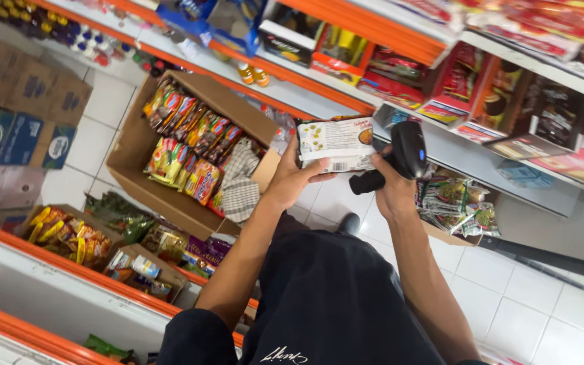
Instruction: The person takes instant noodle packets from a cardboard box, scans each packet with a handheld barcode scanner, and arranges them onto store shelves by hand.
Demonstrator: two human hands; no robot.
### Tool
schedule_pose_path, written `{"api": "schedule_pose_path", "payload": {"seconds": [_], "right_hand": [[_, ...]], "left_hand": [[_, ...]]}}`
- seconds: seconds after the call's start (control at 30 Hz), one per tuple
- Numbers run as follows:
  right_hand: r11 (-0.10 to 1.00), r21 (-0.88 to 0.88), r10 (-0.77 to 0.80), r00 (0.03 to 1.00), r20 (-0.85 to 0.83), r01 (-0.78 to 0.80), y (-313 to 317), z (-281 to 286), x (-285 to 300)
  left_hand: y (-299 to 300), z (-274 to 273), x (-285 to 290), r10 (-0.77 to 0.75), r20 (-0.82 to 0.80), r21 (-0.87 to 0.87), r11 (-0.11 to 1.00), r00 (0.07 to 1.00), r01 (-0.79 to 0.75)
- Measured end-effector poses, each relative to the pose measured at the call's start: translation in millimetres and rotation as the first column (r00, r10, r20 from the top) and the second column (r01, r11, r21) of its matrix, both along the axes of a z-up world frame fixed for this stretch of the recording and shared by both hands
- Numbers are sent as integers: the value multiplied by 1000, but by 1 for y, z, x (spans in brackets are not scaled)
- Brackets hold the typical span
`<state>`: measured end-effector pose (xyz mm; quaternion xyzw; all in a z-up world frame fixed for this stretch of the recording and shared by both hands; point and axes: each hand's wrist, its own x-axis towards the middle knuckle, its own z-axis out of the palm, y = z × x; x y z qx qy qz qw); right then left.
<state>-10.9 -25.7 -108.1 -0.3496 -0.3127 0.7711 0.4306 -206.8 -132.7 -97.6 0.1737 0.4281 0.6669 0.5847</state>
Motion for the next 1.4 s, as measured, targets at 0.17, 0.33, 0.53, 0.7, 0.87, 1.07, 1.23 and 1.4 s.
{"api": "schedule_pose_path", "payload": {"seconds": [0.17, 0.33, 0.53, 0.7, 0.87, 1.07, 1.23, 1.4], "right_hand": [[990, 72, -128, 991, 43, 125, 22, 1, 66], [946, 295, -231, 920, 317, 135, 35, 12, 134], [957, 289, -162, 842, 514, 8, 40, 28, 200], [950, 229, -3, 729, 685, -212, 33, 36, 217], [890, 260, 90, 705, 704, -374, 29, 37, 223], [853, 225, 147, 631, 762, -470, 33, 31, 229], [870, 241, 138, 682, 718, -430, 37, 29, 235], [977, 189, 3, 889, 457, -100, 48, 39, 237]], "left_hand": [[44, -10, 55, -116, 81, 15, 993, 990, 116], [87, -20, 114, -153, 162, -92, 981, 975, 170], [124, -25, 174, -69, 169, -51, 996, 983, 79], [140, -31, 200, -7, 200, -10, 1000, 980, 9], [150, -48, 209, 7, 180, -10, 1000, 984, -5], [144, -39, 211, 40, 160, -21, 999, 986, -37], [135, -20, 219, 53, 154, -3, 999, 987, -53], [125, 10, 245, 52, -200, 127, 992, 978, -26]]}}
